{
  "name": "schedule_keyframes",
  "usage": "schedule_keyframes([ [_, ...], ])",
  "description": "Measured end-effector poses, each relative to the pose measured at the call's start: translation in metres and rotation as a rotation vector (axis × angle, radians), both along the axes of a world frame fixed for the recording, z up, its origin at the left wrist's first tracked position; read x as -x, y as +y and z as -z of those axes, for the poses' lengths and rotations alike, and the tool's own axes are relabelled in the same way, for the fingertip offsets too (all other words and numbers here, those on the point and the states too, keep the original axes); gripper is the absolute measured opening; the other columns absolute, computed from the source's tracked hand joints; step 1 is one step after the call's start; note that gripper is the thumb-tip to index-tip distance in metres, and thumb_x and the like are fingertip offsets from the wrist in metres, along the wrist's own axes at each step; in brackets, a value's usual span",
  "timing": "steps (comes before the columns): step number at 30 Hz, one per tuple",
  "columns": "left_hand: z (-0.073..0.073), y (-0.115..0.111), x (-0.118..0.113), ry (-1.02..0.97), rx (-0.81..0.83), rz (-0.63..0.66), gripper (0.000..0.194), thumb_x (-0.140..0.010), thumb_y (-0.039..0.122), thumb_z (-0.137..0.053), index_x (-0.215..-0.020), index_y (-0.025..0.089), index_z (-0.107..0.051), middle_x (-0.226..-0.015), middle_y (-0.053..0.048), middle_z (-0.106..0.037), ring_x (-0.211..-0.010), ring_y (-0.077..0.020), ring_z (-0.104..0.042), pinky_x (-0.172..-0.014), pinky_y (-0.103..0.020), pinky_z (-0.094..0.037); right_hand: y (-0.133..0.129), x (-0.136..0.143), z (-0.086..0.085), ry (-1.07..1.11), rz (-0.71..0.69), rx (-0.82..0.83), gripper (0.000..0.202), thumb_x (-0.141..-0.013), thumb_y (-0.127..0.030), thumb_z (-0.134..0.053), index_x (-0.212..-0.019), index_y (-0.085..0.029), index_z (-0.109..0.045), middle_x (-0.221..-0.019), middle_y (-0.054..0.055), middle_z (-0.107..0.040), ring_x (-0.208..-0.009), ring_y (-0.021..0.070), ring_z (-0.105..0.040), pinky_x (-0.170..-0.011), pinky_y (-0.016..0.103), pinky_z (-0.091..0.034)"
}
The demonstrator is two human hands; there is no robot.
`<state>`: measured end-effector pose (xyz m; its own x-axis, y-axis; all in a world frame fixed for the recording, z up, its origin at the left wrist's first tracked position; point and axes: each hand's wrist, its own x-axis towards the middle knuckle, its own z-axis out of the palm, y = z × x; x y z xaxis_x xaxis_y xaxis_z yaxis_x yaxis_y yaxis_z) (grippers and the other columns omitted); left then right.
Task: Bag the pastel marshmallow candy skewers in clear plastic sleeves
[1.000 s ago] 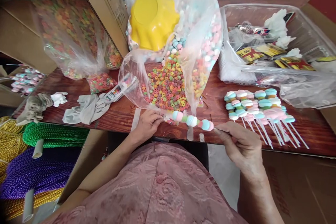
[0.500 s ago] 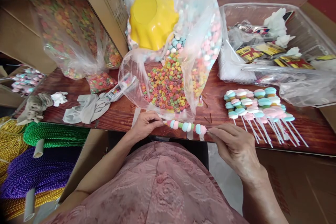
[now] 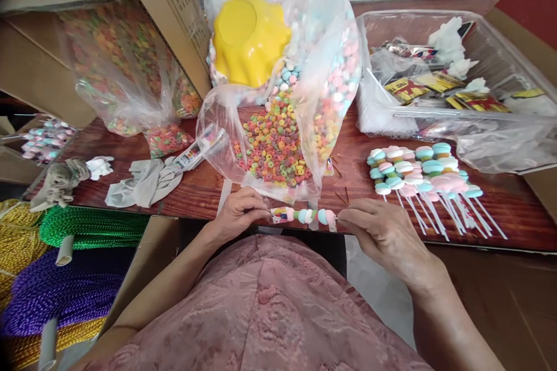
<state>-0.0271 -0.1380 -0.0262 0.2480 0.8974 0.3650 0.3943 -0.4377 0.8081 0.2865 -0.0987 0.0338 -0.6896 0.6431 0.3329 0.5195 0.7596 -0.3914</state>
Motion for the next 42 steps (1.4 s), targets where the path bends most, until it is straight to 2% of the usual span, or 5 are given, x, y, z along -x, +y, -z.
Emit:
schedule_keyframes([
  [18, 0.004, -0.006, -0.002, 0.113, -0.078, -0.037, 0.022, -0.09, 0.037, -0.065, -0.085, 0.017, -0.074, -0.079, -0.005, -0.066, -0.078, -0.0153, -0.059, -0.074, -0.03, -0.047, 0.009, 0.01, 0.002, 0.241, -0.055, 0.134, 0.019, -0.09, -0.013, -0.059, -0.098, -0.026, -0.07, -0.082, 0.001, -0.07, -0.073, 0.0159, -0.066, -0.064, 0.028, -0.051],
  [28, 0.01, -0.004, -0.012, 0.359, -0.098, -0.021, 0.04, -0.088, 0.049, -0.064, -0.113, 0.017, -0.068, -0.119, -0.015, -0.061, -0.108, -0.027, -0.05, -0.093, -0.042, -0.043, 0.008, 0.023, -0.011, 0.097, -0.181, -0.097, 0.02, -0.09, -0.007, -0.055, -0.098, -0.022, -0.065, -0.082, 0.002, -0.07, -0.071, 0.0138, -0.062, -0.062, 0.027, -0.044],
  [34, 0.006, 0.0, -0.02, 0.321, -0.064, 0.049, 0.04, -0.094, 0.056, -0.051, -0.086, 0.017, -0.059, -0.086, -0.007, -0.063, -0.083, -0.0194, -0.054, -0.079, -0.034, -0.042, 0.006, 0.028, -0.043, -0.133, -0.2, -0.314, 0.027, -0.089, -0.007, -0.042, -0.089, -0.023, -0.064, -0.078, 0.003, -0.068, -0.064, 0.0151, -0.058, -0.057, 0.031, -0.037],
  [38, 0.004, 0.003, -0.025, 0.333, -0.023, -0.017, 0.048, -0.084, 0.065, -0.06, -0.075, 0.018, -0.054, -0.068, 0.0, -0.055, -0.063, -0.0138, -0.047, -0.06, -0.028, -0.033, 0.004, 0.04, -0.059, -0.206, -0.261, -0.349, 0.027, -0.087, -0.005, -0.041, -0.085, -0.024, -0.061, -0.072, 0.001, -0.064, -0.061, 0.015, -0.054, -0.058, 0.032, -0.036],
  [42, -0.003, 0.004, -0.029, 0.326, -0.002, -0.114, 0.05, -0.08, 0.067, -0.064, -0.075, 0.018, -0.056, -0.067, 0.001, -0.055, -0.059, -0.0122, -0.046, -0.056, -0.027, -0.029, 0.006, 0.053, -0.063, -0.216, -0.267, -0.378, 0.025, -0.086, -0.004, -0.042, -0.08, -0.022, -0.058, -0.067, 0.001, -0.058, -0.06, 0.0147, -0.05, -0.058, 0.032, -0.033],
])
